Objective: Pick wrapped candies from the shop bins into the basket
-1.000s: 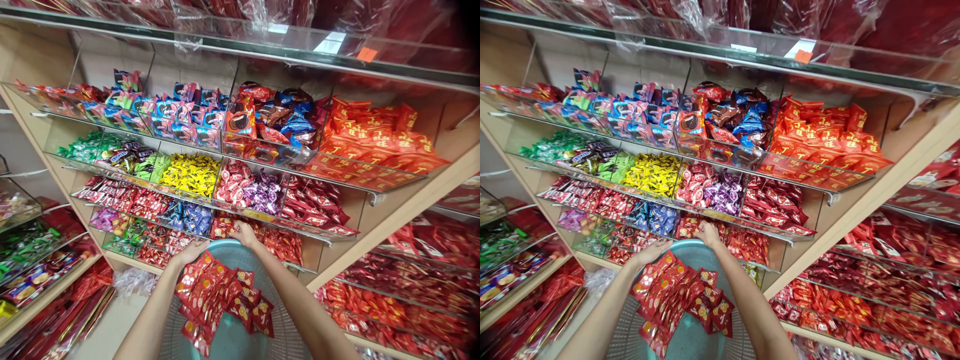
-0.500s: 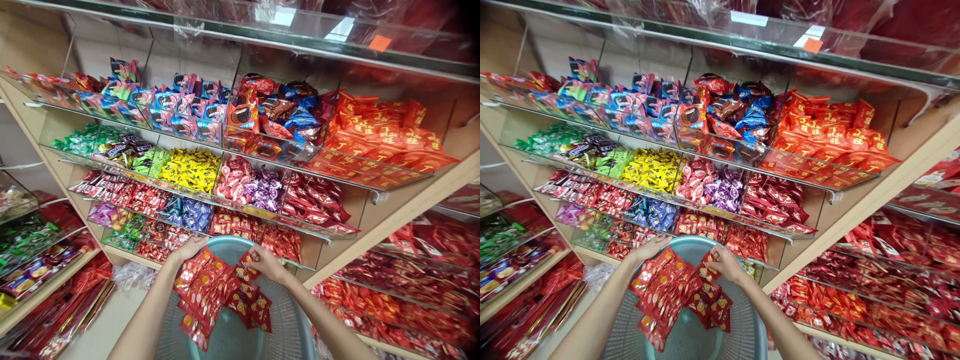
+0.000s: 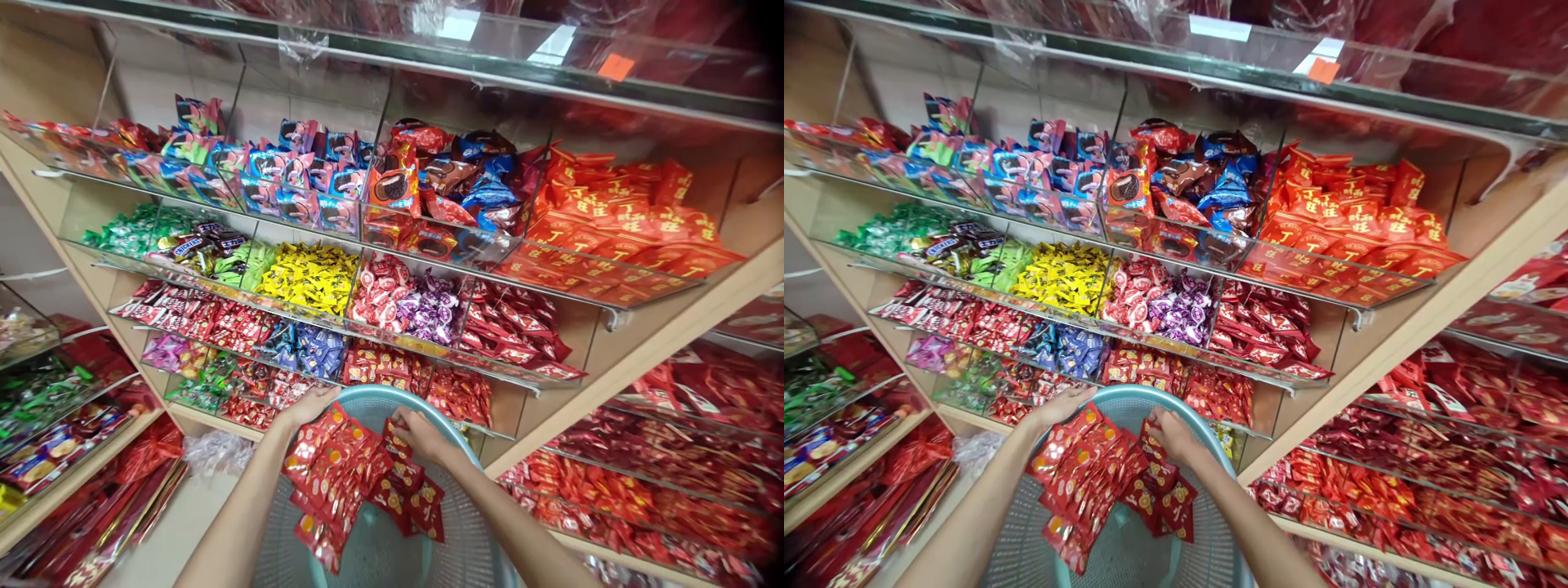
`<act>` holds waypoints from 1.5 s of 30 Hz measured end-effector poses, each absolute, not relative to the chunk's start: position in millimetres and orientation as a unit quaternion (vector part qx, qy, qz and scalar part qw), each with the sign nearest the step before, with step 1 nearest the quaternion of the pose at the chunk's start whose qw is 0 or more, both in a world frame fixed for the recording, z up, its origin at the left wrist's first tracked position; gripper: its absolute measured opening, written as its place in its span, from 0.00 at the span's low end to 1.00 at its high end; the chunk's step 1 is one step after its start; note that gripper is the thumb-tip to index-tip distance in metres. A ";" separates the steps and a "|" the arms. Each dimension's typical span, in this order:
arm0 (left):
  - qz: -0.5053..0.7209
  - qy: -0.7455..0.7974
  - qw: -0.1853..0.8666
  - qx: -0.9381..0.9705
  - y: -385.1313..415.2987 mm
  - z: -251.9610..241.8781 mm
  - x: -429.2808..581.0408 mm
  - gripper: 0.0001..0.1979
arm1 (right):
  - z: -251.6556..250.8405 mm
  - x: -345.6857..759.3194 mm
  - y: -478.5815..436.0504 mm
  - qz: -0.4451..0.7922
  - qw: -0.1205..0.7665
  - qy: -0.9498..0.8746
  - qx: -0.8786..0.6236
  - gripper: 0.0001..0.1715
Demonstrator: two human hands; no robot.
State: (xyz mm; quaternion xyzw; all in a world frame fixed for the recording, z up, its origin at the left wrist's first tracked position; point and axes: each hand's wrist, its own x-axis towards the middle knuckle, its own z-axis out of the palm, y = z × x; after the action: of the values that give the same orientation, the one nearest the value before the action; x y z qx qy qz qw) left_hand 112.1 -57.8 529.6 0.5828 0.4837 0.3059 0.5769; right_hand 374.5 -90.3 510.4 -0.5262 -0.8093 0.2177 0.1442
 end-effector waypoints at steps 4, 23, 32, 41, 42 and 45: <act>0.310 0.475 0.579 0.586 -56.8 527.8 111.6 0.28 | 505.1 370.0 -88.8 0.219 0.155 -0.811 -0.520 0.07; 0.311 0.482 0.575 0.584 -55.5 522.1 111.7 0.26 | 539.4 356.9 -84.2 0.094 0.184 -0.827 -0.523 0.13; 0.315 0.469 0.597 0.569 -56.7 519.3 111.5 0.27 | 558.7 315.0 -7.4 0.098 0.177 -0.862 -0.465 0.13; 0.325 0.460 0.610 0.557 -58.2 516.9 112.3 0.25 | 546.4 279.3 20.2 0.087 0.115 -0.871 -0.471 0.17; 0.326 0.459 0.613 0.555 -58.6 517.6 112.5 0.25 | 546.3 278.5 20.1 0.082 0.111 -0.869 -0.475 0.17; 0.323 0.465 0.609 0.555 -59.0 520.3 113.6 0.26 | 546.7 279.1 19.3 0.067 0.105 -0.864 -0.487 0.14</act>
State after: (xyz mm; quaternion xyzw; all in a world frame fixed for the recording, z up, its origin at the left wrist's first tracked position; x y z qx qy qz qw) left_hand 113.6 -59.0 520.3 0.5547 0.4655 0.3229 0.6094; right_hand 279.1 19.3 546.7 -0.4870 -0.8645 0.0668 0.1050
